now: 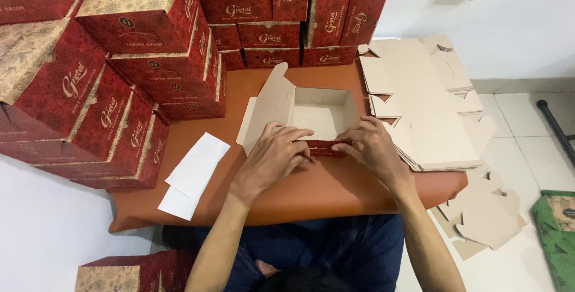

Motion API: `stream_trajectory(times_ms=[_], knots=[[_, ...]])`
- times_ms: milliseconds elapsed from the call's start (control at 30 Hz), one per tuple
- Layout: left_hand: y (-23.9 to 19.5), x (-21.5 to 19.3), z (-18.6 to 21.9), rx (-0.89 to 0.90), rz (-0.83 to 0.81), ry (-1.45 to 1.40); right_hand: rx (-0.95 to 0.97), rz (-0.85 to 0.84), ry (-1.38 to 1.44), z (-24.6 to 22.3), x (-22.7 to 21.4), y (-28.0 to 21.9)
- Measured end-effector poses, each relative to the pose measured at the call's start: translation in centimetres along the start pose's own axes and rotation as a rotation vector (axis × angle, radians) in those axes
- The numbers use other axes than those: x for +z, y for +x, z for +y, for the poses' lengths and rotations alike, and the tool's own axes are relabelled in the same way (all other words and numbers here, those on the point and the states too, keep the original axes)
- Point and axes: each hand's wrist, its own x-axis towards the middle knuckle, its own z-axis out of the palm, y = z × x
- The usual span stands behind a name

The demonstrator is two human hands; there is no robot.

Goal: Assembling a cardboard box by folding a flat template and tucking in the flaps.

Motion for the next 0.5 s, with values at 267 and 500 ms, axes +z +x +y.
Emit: stream_trajectory(times_ms=[267, 500], knots=[[-0.5, 1.4, -0.5, -0.146, 0.226, 0.024, -0.044, 0.04, 0.008, 0.9, 0.6, -0.4], [0.4, 1.3, 0.1, -0.161, 0.232, 0.04, -0.071, 0.062, 0.025, 0.9, 0.6, -0.5]])
